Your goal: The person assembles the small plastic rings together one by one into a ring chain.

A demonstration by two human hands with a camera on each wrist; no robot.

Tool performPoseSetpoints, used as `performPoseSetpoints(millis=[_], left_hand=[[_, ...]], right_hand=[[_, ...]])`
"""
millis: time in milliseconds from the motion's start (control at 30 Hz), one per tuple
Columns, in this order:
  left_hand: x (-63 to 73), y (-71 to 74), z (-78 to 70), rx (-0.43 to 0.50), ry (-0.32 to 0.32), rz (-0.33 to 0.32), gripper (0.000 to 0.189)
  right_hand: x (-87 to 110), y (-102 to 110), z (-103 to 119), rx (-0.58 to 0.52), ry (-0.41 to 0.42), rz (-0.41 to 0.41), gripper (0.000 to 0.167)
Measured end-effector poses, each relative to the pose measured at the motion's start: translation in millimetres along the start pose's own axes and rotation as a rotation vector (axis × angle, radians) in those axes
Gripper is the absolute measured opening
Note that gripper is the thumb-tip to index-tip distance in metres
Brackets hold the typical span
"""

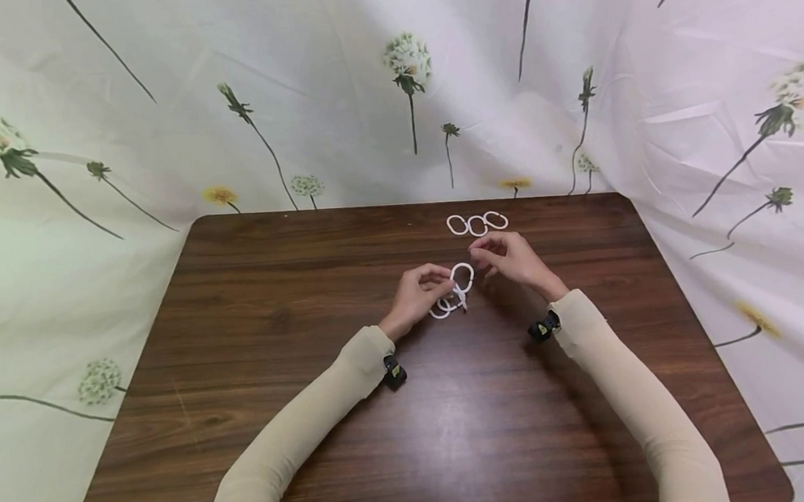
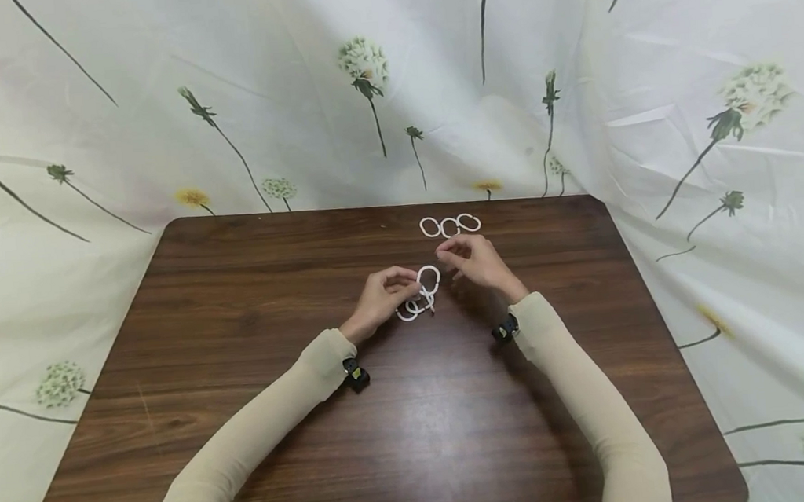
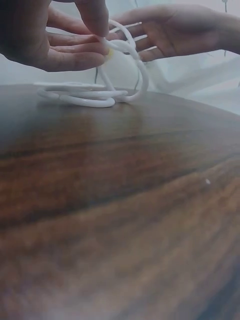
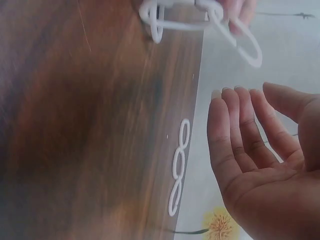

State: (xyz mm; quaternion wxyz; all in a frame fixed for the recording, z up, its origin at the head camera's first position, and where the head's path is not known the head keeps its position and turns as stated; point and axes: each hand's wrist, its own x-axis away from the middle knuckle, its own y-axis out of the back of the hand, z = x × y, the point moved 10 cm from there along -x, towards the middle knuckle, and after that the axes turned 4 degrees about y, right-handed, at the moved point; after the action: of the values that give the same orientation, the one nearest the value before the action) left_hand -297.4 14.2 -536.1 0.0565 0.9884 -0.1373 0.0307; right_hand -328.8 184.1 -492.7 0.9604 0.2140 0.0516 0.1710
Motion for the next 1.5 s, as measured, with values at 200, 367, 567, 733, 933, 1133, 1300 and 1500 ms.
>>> performPoseSetpoints(millis=[200, 367, 567, 733, 933, 1133, 1300, 1500], left_hand=[[3.7, 2.2, 3.8, 0.037, 0.02, -0.004, 0.023], [6.0, 3.3, 4.7, 0.056, 0.028, -0.012, 0.023], [7.3, 4.9, 7.8, 0.088, 0.026, -0.024, 0.022], [8.0, 6.7, 7.2, 0.104, 0.022, -0.027, 0.022], [8.8, 6.8, 5.9, 0.119, 0.03, -0.007, 0.023], [9.3, 6.7, 8.6, 0.136, 0.045, 0.001, 0.024], [10.3, 7.0, 10.0, 0.134, 0.052, 0.002, 0.024], [11.5, 6.1, 12.0, 0.12, 0.067, 0.019, 0.024]], right_hand=[[-17.1, 19.9, -10.9, 0.082, -0.013, -0.036, 0.03], [-25.6, 34.3, -22.1, 0.101, -0.037, -0.062, 0.028], [-30.5, 42.5, -30.3, 0.096, -0.058, -0.072, 0.029], [-36.9, 49.6, -35.7, 0.065, -0.077, -0.1, 0.029], [-47.4, 60.6, -35.1, 0.071, -0.095, -0.149, 0.029], [-59.1, 68.2, -46.1, 0.162, -0.096, -0.169, 0.027], [-64.2, 69.7, -53.9, 0.202, -0.114, -0.155, 0.031], [-67.4, 72.7, -60.8, 0.254, -0.123, -0.156, 0.034]])
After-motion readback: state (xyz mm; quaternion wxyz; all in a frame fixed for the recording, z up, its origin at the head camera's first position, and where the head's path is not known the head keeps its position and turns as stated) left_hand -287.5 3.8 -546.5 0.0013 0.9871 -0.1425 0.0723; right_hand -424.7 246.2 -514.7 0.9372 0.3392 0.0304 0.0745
